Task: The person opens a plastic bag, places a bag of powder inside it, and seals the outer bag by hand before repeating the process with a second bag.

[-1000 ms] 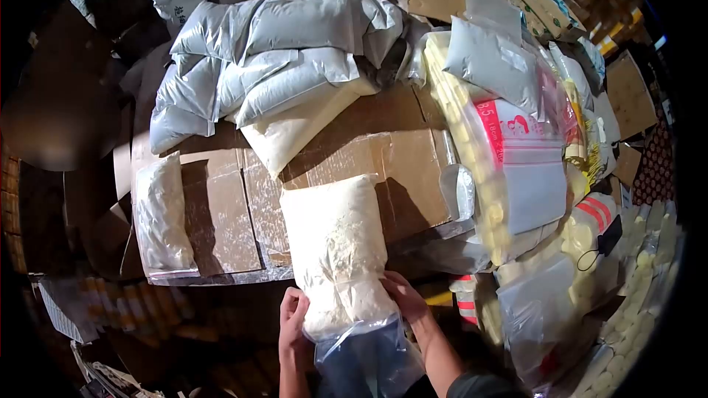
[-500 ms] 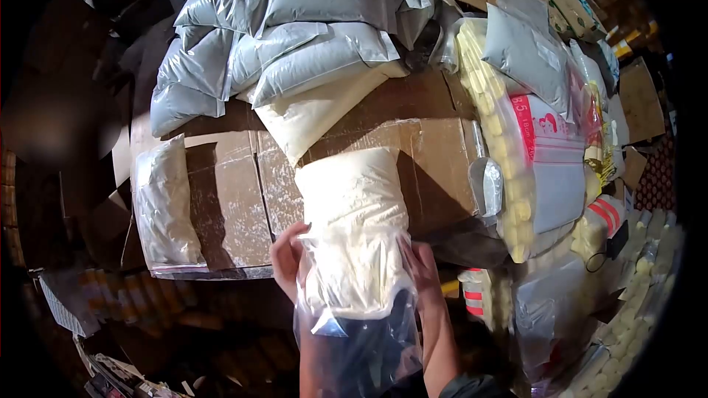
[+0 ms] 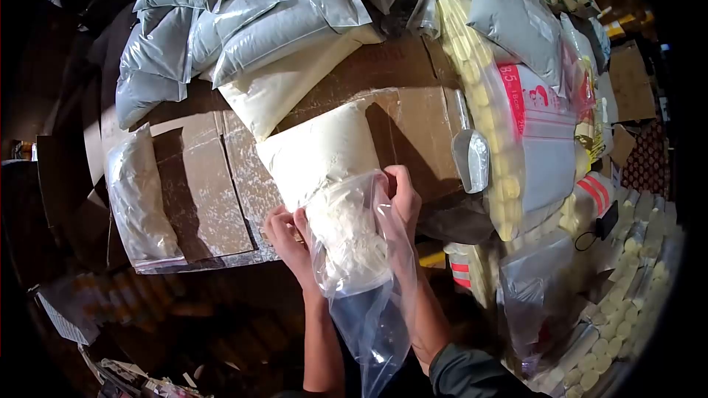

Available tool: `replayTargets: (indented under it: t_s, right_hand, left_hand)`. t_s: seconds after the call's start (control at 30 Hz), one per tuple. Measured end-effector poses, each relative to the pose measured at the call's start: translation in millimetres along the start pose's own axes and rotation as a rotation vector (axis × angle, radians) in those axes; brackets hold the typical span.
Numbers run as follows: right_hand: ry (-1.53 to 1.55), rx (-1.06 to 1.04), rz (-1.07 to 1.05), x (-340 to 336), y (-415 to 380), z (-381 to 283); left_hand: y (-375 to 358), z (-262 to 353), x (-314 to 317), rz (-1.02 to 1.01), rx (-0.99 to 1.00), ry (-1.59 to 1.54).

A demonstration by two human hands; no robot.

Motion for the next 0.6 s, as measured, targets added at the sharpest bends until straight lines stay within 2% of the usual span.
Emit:
replayTargets:
  t_s: [0.03, 0.07, 0.1, 0.17, 0.23, 0.27, 0.37, 0.43, 0.5, 0.53, 0.6]
  right_hand:
    - [-0.133, -0.074, 0.047, -6, -6, 0]
    - [-0.264, -0.150, 0.096, -11, -12, -3]
    - [-0.216, -0.109, 0.079, -14, -18, -1]
    - [-0.165, 0.016, 0.037, -12, -29, 16]
    - [-0.334, -0.111, 0.086, -9, -37, 14]
    - [-0.335, -0.186, 0.109, -10, -38, 10]
    - [-0.147, -0.081, 0.021, -5, -38, 31]
    - [0.166, 0.183, -0.062, -1, -36, 49]
    - [0.395, 0.188, -0.208, 9, -28, 70]
    - [0.566, 0.387, -0.274, 14, -34, 85]
    - [0.683, 0.582, -0.350, 11, -49, 86]
  left_hand:
    - [-2, 3, 0, -0.010, -0.035, 0.018]
    - [-8, -3, -1, -0.084, -0.209, 0.008]
    - [-17, -11, -1, -0.159, -0.386, -0.003]
    - [-19, -29, -1, -0.161, -0.380, -0.091]
    - [-17, -37, -1, -0.161, -0.325, -0.172]
    - [-17, -47, 0, -0.185, -0.367, -0.238]
    - [-20, -65, 4, -0.231, -0.430, -0.432]
    - [-23, -71, 5, -0.230, -0.452, -0.460]
    - [-28, -69, 6, -0.232, -0.503, -0.440]
    - [-30, -74, 5, -0.258, -0.509, -0.431]
    - [-38, -72, 7, -0.309, -0.578, -0.477]
Point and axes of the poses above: each hand's wrist, its own y-axis towards the middle knuckle, its own x-axis out of the palm, z = x × y, the point moved 9 cm from there along y, towards the middle knuckle, and after that the axes turned 12 degrees about z, right-handed, at the moved point
